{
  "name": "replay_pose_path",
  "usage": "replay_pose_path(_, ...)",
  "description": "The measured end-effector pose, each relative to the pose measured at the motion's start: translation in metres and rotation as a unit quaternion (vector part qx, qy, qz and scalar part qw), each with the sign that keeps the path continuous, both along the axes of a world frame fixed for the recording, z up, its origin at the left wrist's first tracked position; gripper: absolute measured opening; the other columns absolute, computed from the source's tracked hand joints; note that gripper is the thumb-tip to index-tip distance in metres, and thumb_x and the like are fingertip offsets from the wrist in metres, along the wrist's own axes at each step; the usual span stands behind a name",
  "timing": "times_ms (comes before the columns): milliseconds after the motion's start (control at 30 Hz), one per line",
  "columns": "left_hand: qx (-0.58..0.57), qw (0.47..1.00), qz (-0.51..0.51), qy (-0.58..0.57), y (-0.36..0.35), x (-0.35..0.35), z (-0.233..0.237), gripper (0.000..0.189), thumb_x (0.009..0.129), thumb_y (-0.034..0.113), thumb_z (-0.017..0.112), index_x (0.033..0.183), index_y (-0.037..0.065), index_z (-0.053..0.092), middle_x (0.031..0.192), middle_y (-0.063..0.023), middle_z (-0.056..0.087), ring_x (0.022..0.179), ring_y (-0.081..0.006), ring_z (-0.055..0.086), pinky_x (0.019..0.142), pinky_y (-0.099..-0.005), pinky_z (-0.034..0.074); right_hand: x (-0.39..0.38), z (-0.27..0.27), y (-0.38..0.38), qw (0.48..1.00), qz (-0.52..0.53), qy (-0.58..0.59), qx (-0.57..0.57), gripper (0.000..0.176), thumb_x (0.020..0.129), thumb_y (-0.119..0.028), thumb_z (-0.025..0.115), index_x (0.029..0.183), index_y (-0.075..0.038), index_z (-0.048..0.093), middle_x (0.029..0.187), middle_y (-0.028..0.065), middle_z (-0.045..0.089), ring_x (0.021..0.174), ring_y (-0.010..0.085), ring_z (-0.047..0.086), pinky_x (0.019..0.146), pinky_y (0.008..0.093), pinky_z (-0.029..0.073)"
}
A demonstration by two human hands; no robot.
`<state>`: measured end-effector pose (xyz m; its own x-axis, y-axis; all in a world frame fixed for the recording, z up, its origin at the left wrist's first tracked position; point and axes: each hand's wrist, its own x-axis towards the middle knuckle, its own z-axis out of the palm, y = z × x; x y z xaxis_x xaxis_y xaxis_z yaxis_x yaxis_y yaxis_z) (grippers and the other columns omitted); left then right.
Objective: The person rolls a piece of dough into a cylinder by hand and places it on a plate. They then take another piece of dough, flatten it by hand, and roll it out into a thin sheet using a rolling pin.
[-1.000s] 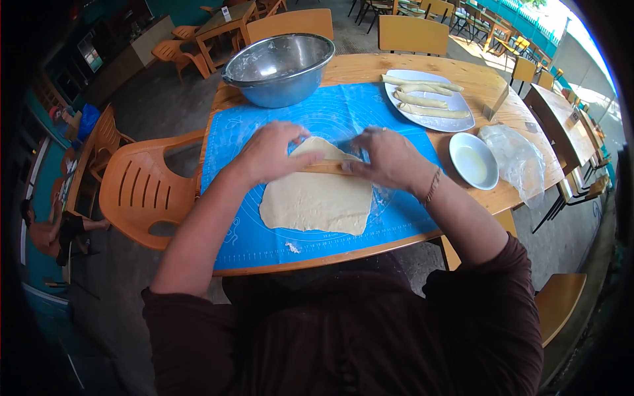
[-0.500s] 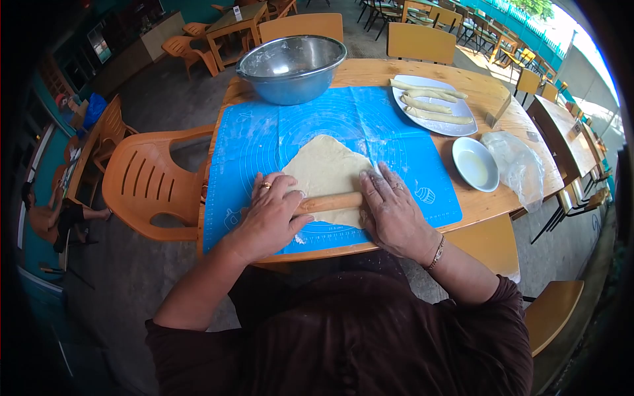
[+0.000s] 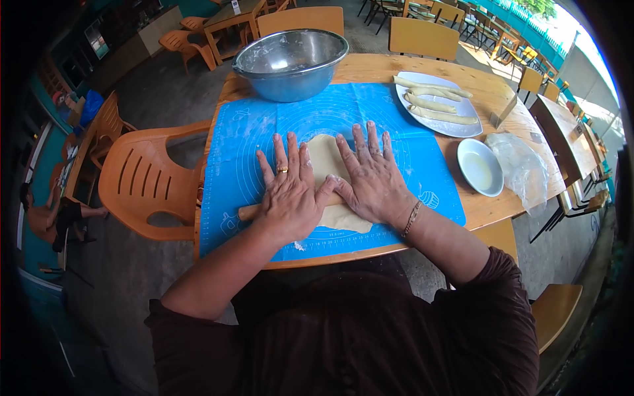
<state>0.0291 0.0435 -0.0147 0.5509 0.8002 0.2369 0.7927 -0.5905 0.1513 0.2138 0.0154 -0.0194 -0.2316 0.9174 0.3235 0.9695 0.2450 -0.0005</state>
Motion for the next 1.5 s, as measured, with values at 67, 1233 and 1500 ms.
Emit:
replay_pose_path(67,-0.014,0.999,0.03,0.017,0.019,0.004,0.003,0.08,0.101,0.051,0.025,0.145,-0.015,0.019,0.156,-0.0317,0.003,0.145,-0.0455,-0.01,0.112,-0.0623,-0.01,0.0,-0.002,0.024,1.0,-0.01,0.005,-0.004,0.075,0.098,-0.056,0.026,0.148,0.0,0.031,0.154,0.0306,0.018,0.145,0.0457,0.006,0.116,0.0576,0.003)
replay_pose_path(1233,0.06,0.997,0.054,-0.022,-0.061,-0.038,0.001,0.051,0.086,0.026,0.066,0.117,-0.012,0.052,0.122,-0.0272,0.046,0.124,-0.0438,0.036,0.105,-0.057,0.023,0.015,0.013,-0.011,0.99,0.125,-0.062,0.013,0.058,0.093,-0.037,0.047,0.141,-0.003,0.044,0.145,0.0257,0.037,0.141,0.0423,0.025,0.115,0.0498,0.023)
replay_pose_path(1500,0.053,0.988,0.147,0.017,-0.017,-0.037,-0.003,0.082,0.099,0.051,0.03,0.144,-0.017,0.018,0.154,-0.0356,0.003,0.144,-0.0487,-0.01,0.111,-0.0645,-0.009,-0.015,0.011,0.045,0.996,0.041,-0.018,-0.075,0.081,0.097,-0.06,0.022,0.15,0.001,0.023,0.156,0.0271,0.014,0.146,0.0422,0.002,0.119,0.0518,0.004)
